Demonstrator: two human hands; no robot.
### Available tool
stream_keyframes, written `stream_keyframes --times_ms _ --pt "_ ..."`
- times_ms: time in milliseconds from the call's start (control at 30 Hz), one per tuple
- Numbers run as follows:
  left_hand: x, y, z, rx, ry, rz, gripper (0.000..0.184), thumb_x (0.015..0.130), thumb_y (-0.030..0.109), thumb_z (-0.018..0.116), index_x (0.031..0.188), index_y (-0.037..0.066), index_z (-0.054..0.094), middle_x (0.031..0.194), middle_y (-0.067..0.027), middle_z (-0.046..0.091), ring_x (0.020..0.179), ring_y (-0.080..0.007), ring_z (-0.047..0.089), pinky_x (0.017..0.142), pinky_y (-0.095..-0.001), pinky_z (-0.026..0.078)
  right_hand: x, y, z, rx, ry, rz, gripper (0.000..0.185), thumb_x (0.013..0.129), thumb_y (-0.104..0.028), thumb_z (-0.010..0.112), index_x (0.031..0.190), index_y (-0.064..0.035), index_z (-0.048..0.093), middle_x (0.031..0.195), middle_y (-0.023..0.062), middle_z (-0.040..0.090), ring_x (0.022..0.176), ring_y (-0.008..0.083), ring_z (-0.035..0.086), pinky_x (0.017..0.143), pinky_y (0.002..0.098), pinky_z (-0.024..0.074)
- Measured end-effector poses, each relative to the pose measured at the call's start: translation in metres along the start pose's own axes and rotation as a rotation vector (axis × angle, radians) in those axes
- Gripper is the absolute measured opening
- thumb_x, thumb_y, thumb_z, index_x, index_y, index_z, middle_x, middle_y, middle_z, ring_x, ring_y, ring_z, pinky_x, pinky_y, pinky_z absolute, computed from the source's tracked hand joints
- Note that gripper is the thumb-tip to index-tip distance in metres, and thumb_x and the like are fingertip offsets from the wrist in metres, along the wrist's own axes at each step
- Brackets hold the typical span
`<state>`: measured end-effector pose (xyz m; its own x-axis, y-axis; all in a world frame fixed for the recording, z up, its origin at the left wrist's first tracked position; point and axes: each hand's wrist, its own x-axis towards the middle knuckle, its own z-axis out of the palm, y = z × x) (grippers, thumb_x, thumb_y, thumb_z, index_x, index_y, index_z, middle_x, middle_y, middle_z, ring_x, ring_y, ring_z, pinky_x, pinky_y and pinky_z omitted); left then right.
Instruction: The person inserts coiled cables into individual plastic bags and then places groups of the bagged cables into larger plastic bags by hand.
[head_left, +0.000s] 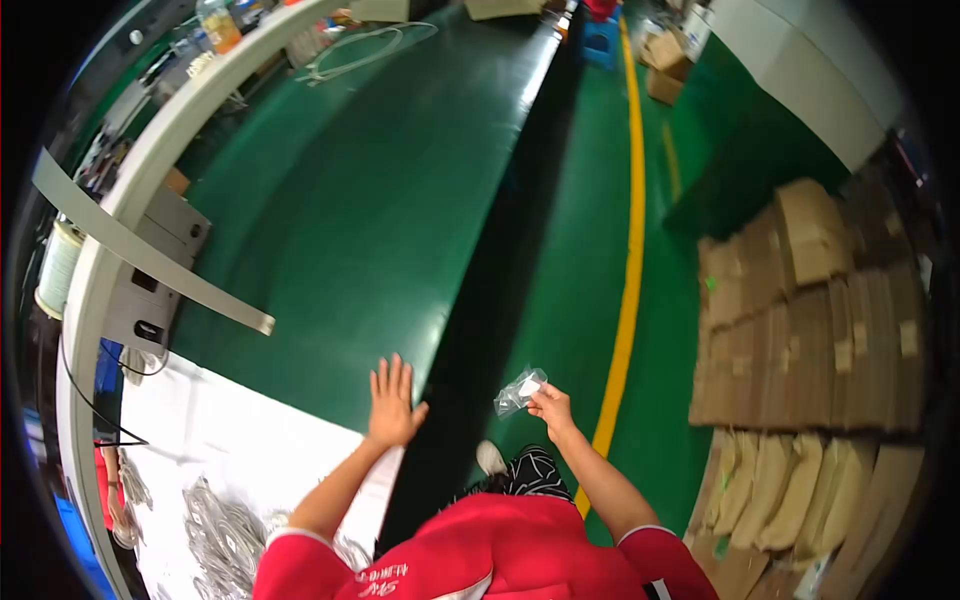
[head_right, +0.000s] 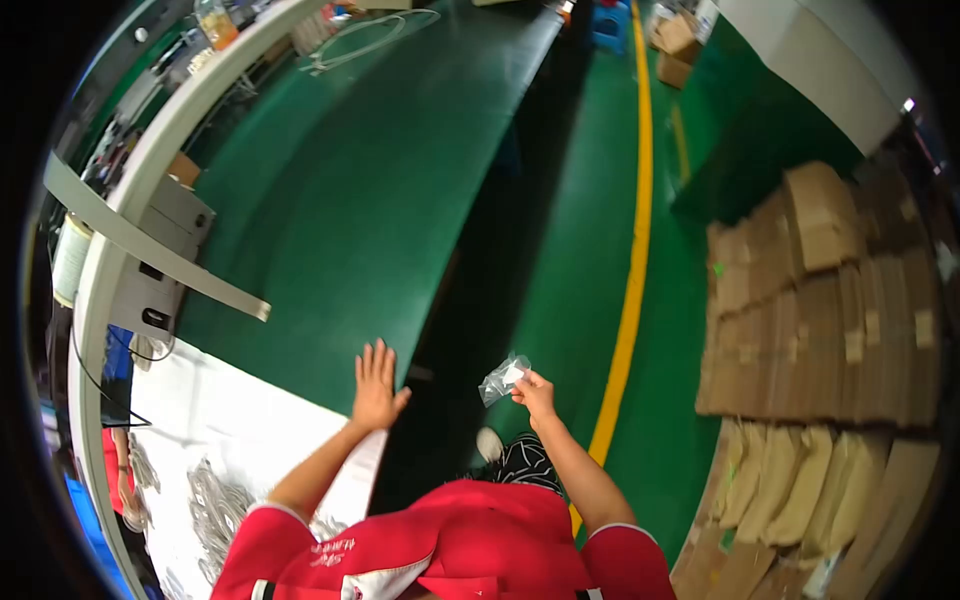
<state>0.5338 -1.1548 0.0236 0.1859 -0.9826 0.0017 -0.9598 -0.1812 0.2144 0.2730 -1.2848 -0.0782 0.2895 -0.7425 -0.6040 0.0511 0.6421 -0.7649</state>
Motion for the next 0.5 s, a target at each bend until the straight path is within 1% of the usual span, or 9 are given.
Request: stream_keyframes --times_ms 67,100,167,200,233,267,333,400,500 --pt "0.002 0.001 -0.001 -0.013 -0.016 -0.050 0.072 0.073 0.031 0.057 0.129 -0.002 0.026 0.138 -0.0224 0.014 0.127 -0.0409 0.011 0.102 -0.0524 0.009 0.056 -0.018 0.041 0.052 -0.032 0.119 0.022 0.077 -0.003 0.057 0.099 -0.0039 0.054 0.075 0.0034 0.058 0.063 0.0113 0.057 0.054 0.0233 0.0496" --pt "0.003 0.005 -0.004 -0.011 -0.040 -0.084 0.072 0.073 0.031 0.057 0.129 -0.001 0.026 0.138 -0.0218 0.015 0.127 -0.0402 0.011 0.102 -0.0514 0.009 0.084 -0.030 0.058 0.015 -0.082 0.124 0.022 0.077 -0.003 0.057 0.099 -0.0039 0.054 0.075 0.0034 0.058 0.063 0.0113 0.057 0.054 0.0233 0.0496" --pt "0.004 0.005 -0.005 -0.048 -0.115 -0.148 0.070 0.073 0.032 0.057 0.130 0.002 0.027 0.138 -0.0199 0.016 0.128 -0.0394 0.012 0.102 -0.0513 0.010 0.141 -0.030 0.114 -0.013 -0.147 0.239 0.023 0.080 -0.007 0.052 0.103 -0.0053 0.052 0.075 0.0057 0.058 0.065 0.0158 0.058 0.056 0.0283 0.0506" --pt "0.006 0.007 -0.007 -0.050 -0.161 -0.187 0.068 0.074 0.033 0.057 0.130 0.006 0.029 0.139 -0.0169 0.017 0.128 -0.0376 0.013 0.103 -0.0505 0.011 0.191 -0.016 0.137 0.067 -0.196 0.324 0.027 0.084 -0.013 0.046 0.110 -0.0064 0.049 0.085 0.0106 0.058 0.074 0.0220 0.059 0.062 0.0333 0.0511" --pt "0.008 0.003 -0.007 -0.106 -0.142 -0.195 0.067 0.074 0.032 0.056 0.130 0.008 0.029 0.139 -0.0151 0.018 0.128 -0.0362 0.014 0.103 -0.0498 0.011 0.200 -0.034 0.170 0.139 -0.399 0.275 0.033 0.085 -0.018 0.042 0.115 -0.0068 0.047 0.099 0.0141 0.056 0.084 0.0258 0.059 0.068 0.0346 0.0502" --pt "0.007 0.002 -0.006 -0.165 -0.128 -0.214 0.065 0.075 0.032 0.055 0.131 0.010 0.030 0.139 -0.0133 0.020 0.128 -0.0348 0.015 0.103 -0.0490 0.012 0.184 -0.023 0.215 0.075 -0.499 0.391 0.033 0.085 -0.018 0.042 0.115 -0.0068 0.047 0.099 0.0141 0.056 0.084 0.0258 0.059 0.068 0.0346 0.0502" --pt "0.012 0.000 -0.008 -0.245 -0.156 -0.253 0.063 0.075 0.031 0.055 0.131 0.013 0.031 0.139 -0.0103 0.021 0.128 -0.0314 0.018 0.103 -0.0471 0.013 0.214 -0.035 0.223 -0.132 -0.632 0.595 0.033 0.084 -0.017 0.042 0.115 -0.0061 0.047 0.099 0.0139 0.056 0.084 0.0250 0.059 0.068 0.0336 0.0501" --pt "0.013 -0.006 -0.003 -0.232 -0.114 -0.245 0.065 0.074 0.030 0.055 0.132 0.015 0.029 0.139 -0.0090 0.021 0.128 -0.0298 0.020 0.104 -0.0465 0.013 0.250 -0.008 0.196 -0.311 -0.691 0.740 0.033 0.084 -0.017 0.043 0.115 -0.0055 0.047 0.099 0.0136 0.056 0.084 0.0243 0.059 0.068 0.0326 0.0500" --pt "0.022 -0.001 -0.002 -0.308 -0.090 -0.311 0.069 0.072 0.029 0.055 0.133 0.015 0.026 0.140 -0.0083 0.020 0.129 -0.0284 0.018 0.105 -0.0458 0.011 0.284 -0.025 0.143 -0.617 -0.779 0.747 0.033 0.084 -0.016 0.044 0.115 -0.0046 0.046 0.100 0.0133 0.056 0.085 0.0232 0.059 0.067 0.0311 0.0498"
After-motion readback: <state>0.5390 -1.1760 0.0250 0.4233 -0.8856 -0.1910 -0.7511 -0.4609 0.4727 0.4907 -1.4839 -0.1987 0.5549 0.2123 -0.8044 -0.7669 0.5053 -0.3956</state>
